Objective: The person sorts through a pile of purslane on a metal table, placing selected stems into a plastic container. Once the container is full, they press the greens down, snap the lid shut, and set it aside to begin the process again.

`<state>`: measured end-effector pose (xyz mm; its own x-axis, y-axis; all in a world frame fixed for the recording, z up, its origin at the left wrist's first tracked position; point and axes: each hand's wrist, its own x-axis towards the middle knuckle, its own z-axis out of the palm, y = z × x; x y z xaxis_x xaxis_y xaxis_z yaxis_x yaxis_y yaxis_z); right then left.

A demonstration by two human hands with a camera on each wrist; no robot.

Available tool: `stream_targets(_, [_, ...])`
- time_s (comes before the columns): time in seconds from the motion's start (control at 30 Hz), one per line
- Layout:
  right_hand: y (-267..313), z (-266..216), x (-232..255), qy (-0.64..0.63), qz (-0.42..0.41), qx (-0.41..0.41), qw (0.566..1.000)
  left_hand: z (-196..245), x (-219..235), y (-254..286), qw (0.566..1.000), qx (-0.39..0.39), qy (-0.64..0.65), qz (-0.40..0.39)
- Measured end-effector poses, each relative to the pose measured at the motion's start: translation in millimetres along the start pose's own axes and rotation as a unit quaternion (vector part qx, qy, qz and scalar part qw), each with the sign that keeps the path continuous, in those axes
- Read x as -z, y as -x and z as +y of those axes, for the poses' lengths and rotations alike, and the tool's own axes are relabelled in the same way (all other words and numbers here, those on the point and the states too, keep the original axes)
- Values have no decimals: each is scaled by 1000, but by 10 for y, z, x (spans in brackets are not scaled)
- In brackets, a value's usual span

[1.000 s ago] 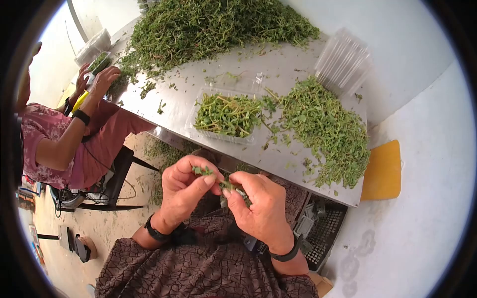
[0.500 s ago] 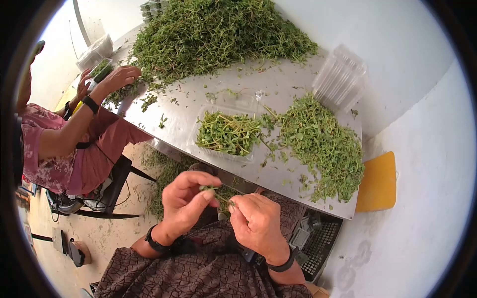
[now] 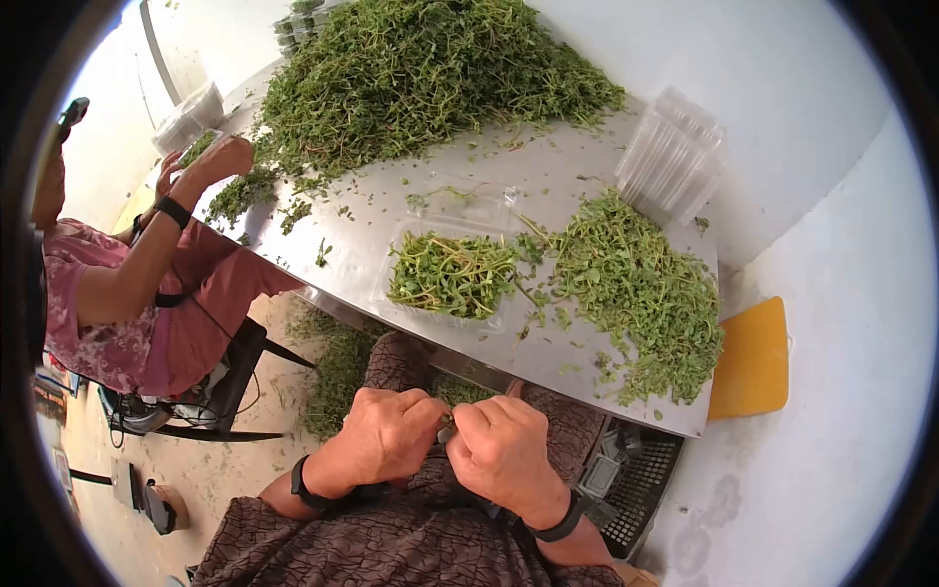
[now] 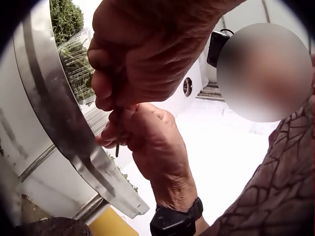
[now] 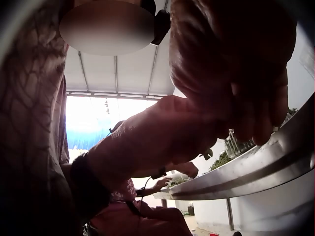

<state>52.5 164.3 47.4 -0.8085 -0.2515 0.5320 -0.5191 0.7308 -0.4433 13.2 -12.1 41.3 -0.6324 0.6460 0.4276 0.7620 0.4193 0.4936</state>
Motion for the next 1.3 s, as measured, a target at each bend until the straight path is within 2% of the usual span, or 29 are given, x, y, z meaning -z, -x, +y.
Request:
stream_targets(0.13, [61,-18,-20,-73,34,-38,996,37,6,-48,998,-1,52,29])
stream_targets(0.2, [39,-44,-17,-150,91,-74,982,46,23,-72,995,-7,87,42])
stream_targets(0.23, [33,-23,-24,-149,93,-76,981,46,25,-84,994,-15,98,49])
stream_targets(0.3, [40,43,-36,-60,171,-80,980,56,39,-96,992,-26,111,54])
stream_targets(0.33, [72,86,24,-65,167,-143,973,69,70,-84,987,-38,150,43])
stream_targets(0.37, [99,91,90,-175,190,-222,940,79,95,-80,980,-49,189,34])
stream_targets(0.4, [80,68,185,-193,203,-228,932,87,116,-84,980,-47,190,33])
stream_targets(0.43, [65,19,279,-214,215,-238,923,97,147,-84,961,45,273,10])
stream_targets(0.47, [77,-13,349,-234,193,-212,929,100,158,-94,927,133,351,-13])
stream_targets(0.5, [62,-17,333,-234,195,-214,928,107,128,-116,927,133,351,-16])
stream_targets(0.57, [0,-16,276,-268,162,-101,944,132,13,-187,864,162,475,35])
stream_targets(0.6, [42,28,230,-306,126,-107,937,140,-27,-208,856,128,499,37])
stream_targets(0.63, [68,41,189,-309,128,-106,937,149,-31,-223,857,129,497,36])
stream_targets(0.7, [101,53,118,-386,136,-150,900,166,-32,-240,817,204,539,-18])
stream_targets(0.77, [108,65,113,-379,143,-149,902,171,-47,-250,813,210,543,-31])
stream_targets(0.83, [112,43,143,-415,124,-195,880,195,-57,-263,757,231,611,-28])
stream_targets(0.87, [105,51,151,-417,124,-193,879,191,-35,-280,758,231,609,-27])
stream_targets(0.93, [83,76,158,-378,138,-151,903,161,61,-332,879,161,447,-28])
stream_targets(0.97, [92,114,156,-381,138,-149,902,162,119,-359,881,162,444,-27])
stream_targets(1.03, [135,199,149,-333,148,-119,924,149,233,-426,962,109,243,63])
stream_targets(1.07, [143,195,149,-333,149,-118,924,87,249,-480,982,43,140,121])
stream_targets(1.13, [160,174,144,-385,138,-168,897,30,331,-570,981,42,82,171])
stream_targets(1.2, [186,178,116,-385,133,-174,896,-72,366,-685,979,29,55,195])
stream_targets(1.27, [192,182,93,-384,129,-185,896,-230,337,-793,970,-37,-57,235])
stream_targets(1.3, [186,189,96,-367,122,-179,905,-282,313,-822,970,-39,-52,233])
